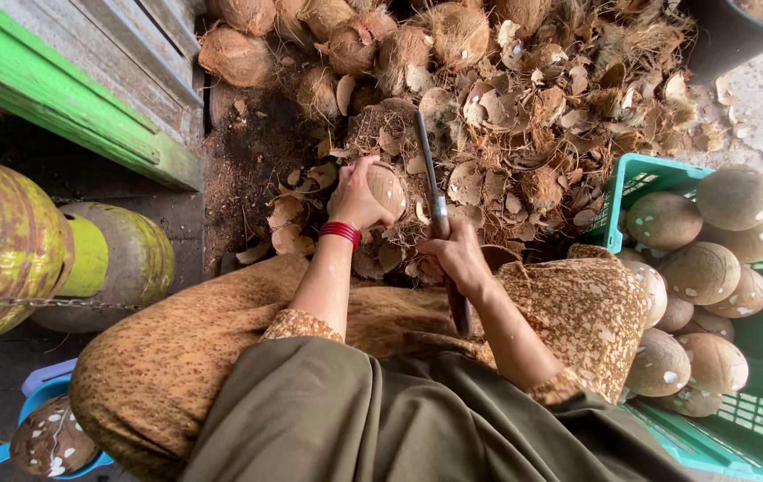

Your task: The person sits on the ground and uses a heavy cleaver to chop the fibrous husk off coconuts one at a time, striking the husk repeatedly and rotating each coconut. Dehusked coconuts are placed into a green plastic crate beside them, and discarded husk piles up on the ground.

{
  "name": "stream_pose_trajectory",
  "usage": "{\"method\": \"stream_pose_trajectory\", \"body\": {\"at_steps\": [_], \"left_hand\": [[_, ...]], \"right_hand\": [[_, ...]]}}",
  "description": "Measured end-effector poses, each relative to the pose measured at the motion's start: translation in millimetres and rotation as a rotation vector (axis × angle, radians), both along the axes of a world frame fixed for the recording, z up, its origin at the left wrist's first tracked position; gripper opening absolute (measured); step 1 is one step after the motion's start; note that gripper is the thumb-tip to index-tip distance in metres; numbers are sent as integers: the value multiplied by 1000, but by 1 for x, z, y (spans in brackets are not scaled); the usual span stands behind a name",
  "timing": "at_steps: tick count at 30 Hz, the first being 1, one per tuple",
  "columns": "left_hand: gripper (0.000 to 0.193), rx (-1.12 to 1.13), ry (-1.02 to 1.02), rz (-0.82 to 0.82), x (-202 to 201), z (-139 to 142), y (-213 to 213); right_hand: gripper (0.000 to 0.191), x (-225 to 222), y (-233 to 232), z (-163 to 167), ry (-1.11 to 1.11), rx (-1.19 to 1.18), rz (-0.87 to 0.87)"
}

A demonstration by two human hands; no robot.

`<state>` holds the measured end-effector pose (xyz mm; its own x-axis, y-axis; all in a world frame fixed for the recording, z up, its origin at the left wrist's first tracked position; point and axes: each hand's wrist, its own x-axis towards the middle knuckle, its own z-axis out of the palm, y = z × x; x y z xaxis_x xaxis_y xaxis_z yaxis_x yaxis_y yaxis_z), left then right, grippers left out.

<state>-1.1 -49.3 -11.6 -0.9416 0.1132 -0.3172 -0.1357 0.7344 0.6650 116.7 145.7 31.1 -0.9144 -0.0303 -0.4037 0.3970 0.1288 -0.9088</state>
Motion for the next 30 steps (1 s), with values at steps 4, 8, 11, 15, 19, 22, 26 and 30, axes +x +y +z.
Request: {"method": "stream_pose_trajectory", "body": {"at_steps": [4,8,11,15,19,22,26,30], "left_hand": [[121,-27,-89,36,-4,3,11],[119,-54,-102,37,-4,3,11],[119,7,-67,28,3,2,-3],[117,18,-18,27,5,1,-16],[118,50,-30,-34,-1,4,-10],[120,70,-111,-7,0,10,-1],[116,-75,-136,-20,-6,19,9],[116,-201,-123,-66,-4,6,-2]], "right_hand": [[17,6,-3,7,469,81,-28],[16,-2,-16,-41,61,82,10],[16,-6,-12,-63,-288,-46,15],[11,-4,-9,-32,-346,-133,-73],[21,7,-7,21,147,-105,14],[23,16,-6,21,522,-134,45],[22,-2,-17,-41,93,-124,59],[33,-2,4,-93,-460,-434,-236]]}}
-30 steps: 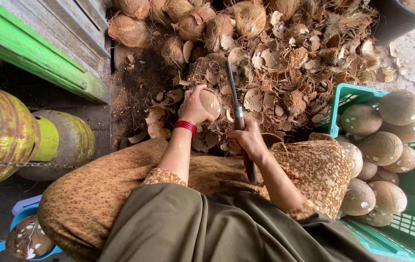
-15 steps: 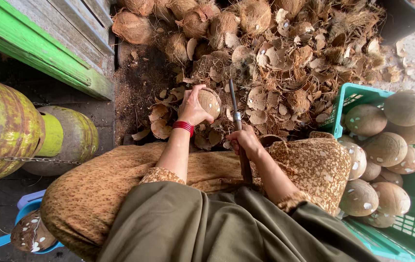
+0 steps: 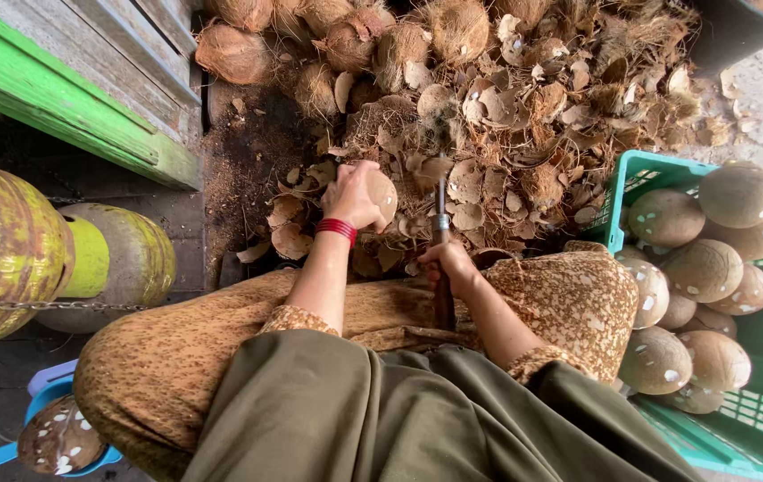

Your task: The person sits on the ground and uses a heavy cleaver to chop the fibrous husk off coconuts one at a time, striking the husk repeatedly and rotating each coconut. Dehusked coconuts are placed into a green plastic crate beside them, and discarded husk piles up on the ground.

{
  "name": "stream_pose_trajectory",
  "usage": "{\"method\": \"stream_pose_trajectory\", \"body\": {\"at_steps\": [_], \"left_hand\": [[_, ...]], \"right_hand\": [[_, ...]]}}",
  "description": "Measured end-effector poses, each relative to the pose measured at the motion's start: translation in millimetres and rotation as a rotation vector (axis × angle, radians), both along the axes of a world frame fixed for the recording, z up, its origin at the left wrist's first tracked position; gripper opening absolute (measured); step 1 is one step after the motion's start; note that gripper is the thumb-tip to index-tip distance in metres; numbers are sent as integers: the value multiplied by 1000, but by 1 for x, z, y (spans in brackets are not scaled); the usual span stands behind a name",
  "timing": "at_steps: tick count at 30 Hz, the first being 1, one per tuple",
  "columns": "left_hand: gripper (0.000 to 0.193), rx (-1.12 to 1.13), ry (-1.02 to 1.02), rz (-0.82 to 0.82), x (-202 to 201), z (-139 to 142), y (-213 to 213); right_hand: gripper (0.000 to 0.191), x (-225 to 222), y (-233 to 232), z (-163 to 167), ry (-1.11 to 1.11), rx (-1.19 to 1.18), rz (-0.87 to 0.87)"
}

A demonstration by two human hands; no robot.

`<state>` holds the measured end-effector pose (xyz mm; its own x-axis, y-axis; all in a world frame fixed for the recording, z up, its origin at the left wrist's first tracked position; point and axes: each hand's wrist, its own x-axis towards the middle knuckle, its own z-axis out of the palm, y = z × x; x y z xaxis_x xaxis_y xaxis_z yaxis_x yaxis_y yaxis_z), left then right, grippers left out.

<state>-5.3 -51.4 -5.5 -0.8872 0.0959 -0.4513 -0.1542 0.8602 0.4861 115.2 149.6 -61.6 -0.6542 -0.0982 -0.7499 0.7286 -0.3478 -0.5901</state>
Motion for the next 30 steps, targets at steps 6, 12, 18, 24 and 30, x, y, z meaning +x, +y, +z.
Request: {"method": "stream_pose_trajectory", "body": {"at_steps": [6,12,18,24,30], "left_hand": [[117,600,224,197,14,-41,-25],[132,438,318,236,22,-24,-1],[125,249,145,232,19,-7,23],[122,297,411,164,18,-25,29],[124,197,275,273,23,-31,35]], "right_hand": [[21,-5,6,11,241,559,407],[18,0,3,96,392,544,231],[31,10,9,115,1124,595,71],[23,15,-16,32,121,51,77],[26,14,-11,57,136,222,179]]}}
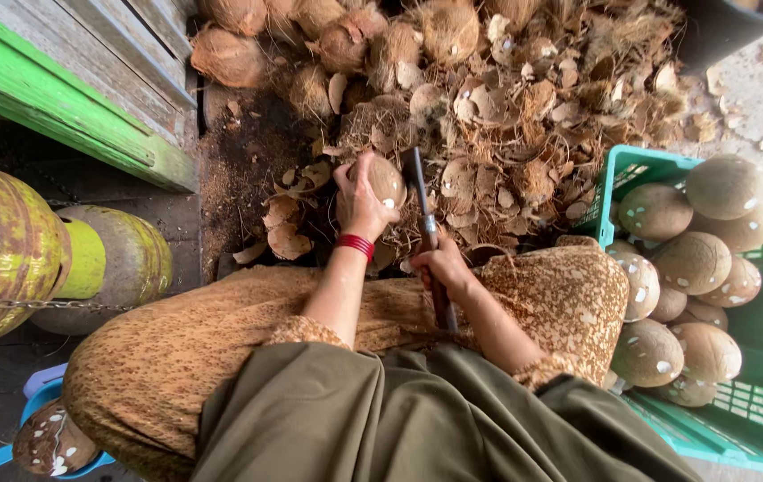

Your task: The person sits on the ground and uses a heavy cleaver to chop the fibrous husk off coconuts one at a time, striking the husk repeatedly and rotating each coconut. Dehusked coconuts are placed into a green plastic crate beside them, and discarded husk piles up on the ground.

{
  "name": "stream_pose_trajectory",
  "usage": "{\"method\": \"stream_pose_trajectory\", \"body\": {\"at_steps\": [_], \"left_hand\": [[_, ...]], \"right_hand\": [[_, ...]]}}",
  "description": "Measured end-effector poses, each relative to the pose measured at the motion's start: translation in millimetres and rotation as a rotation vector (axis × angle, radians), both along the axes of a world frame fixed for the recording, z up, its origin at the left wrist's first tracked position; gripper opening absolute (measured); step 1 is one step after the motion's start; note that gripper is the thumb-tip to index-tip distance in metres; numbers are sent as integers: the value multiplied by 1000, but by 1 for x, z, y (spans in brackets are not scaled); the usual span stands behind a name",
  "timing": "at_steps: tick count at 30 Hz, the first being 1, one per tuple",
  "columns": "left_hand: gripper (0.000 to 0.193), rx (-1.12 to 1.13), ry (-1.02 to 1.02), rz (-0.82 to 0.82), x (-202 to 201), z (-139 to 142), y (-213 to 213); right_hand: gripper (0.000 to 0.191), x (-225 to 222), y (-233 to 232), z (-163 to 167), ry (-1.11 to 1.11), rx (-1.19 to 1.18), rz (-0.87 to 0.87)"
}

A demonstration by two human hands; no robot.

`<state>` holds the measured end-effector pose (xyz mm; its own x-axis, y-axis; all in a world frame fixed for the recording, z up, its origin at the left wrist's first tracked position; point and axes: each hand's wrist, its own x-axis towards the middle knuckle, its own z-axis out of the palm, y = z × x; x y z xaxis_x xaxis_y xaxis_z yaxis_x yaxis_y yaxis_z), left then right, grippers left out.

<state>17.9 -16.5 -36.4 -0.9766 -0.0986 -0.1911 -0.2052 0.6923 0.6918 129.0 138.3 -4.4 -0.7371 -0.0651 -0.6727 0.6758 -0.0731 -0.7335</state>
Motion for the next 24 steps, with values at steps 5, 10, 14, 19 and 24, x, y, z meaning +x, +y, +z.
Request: {"method": "stream_pose_trajectory", "body": {"at_steps": [5,10,14,19,24], "left_hand": [[124,59,231,-16,12,-5,-10],[120,111,177,21,15,-8,-8],[112,16,106,8,11,-3,-15],[113,163,248,-118,9,-1,-50],[109,267,150,63,9,-15,-44]], "right_hand": [[22,5,22,74,320,97,105],[26,4,17,53,909,-6,-90],[41,7,-15,-20,25,72,-103],[28,4,14,-57,1,8,-56],[21,-5,10,-21,88,168,11]]}}
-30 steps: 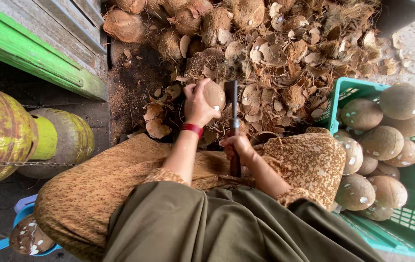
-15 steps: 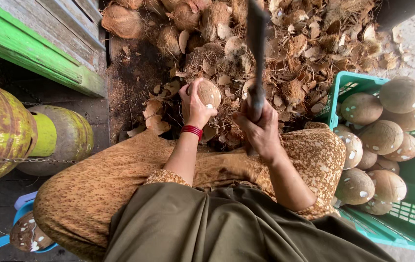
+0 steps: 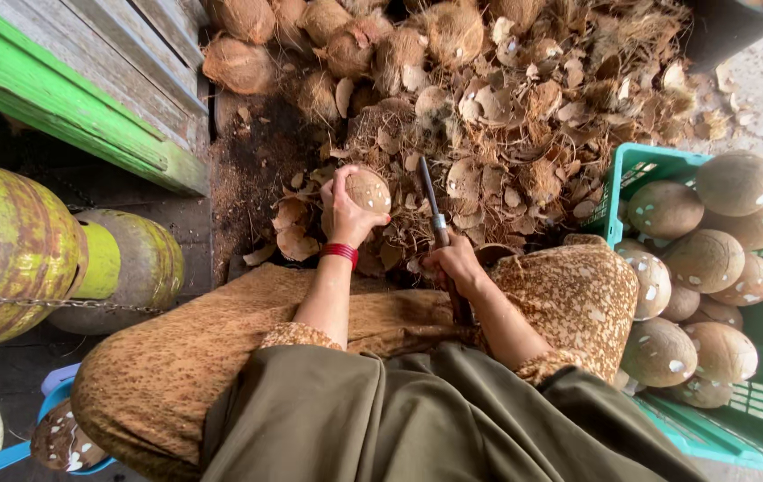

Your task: The person sits on the ground and uses a heavy cleaver to chop the fibrous husk off coconuts one at a time, striking the husk repeatedly and rotating each coconut. Dehusked coconuts are placed into a green plastic crate beside them, and discarded husk piles up on the ground.

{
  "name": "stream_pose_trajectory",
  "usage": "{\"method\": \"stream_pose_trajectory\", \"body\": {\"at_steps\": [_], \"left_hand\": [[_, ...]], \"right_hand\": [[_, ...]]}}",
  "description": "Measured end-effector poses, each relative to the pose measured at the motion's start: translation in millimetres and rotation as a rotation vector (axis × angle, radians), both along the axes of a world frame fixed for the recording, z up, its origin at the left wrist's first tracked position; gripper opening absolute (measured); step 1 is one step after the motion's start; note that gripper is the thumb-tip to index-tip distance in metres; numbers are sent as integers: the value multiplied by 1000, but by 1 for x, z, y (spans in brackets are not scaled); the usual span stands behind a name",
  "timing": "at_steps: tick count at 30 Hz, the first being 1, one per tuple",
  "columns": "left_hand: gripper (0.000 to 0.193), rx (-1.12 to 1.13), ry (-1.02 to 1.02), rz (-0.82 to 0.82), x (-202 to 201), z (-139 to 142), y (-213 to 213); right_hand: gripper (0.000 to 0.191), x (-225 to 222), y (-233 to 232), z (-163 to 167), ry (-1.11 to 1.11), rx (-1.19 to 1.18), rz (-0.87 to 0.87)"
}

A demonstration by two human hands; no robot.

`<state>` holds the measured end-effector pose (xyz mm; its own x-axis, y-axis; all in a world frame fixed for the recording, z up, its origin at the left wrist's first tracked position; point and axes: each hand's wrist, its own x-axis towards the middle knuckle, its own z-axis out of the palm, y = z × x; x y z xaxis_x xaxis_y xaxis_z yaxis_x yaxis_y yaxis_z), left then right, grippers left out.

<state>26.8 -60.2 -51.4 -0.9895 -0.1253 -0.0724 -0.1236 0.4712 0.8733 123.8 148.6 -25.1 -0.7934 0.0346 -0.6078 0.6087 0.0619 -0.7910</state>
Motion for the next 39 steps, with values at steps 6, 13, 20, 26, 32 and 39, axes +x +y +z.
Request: {"method": "stream_pose_trajectory", "body": {"at_steps": [6,13,20,26,32,39], "left_hand": [[116,-76,-74,-179,-13,8,-11],[119,-134,-158,-228,-29,22,-7],[114,12,-169,-82,-6,-9,-33],[115,589,-64,-109,-5,-15,-27],[124,127,129,-253,-12,7,-2],[127,-343,-95,-214,-16,30,43]], "right_hand": [[17,2,9,79,396,119,19],[22,-8,-30,30,886,148,32],[17,-8,-13,-7,-82,-222,-30],[17,1,-5,24,42,56,79],[20,-3,-8,21,-74,122,107],[16,0,5,61,259,300,85]]}}
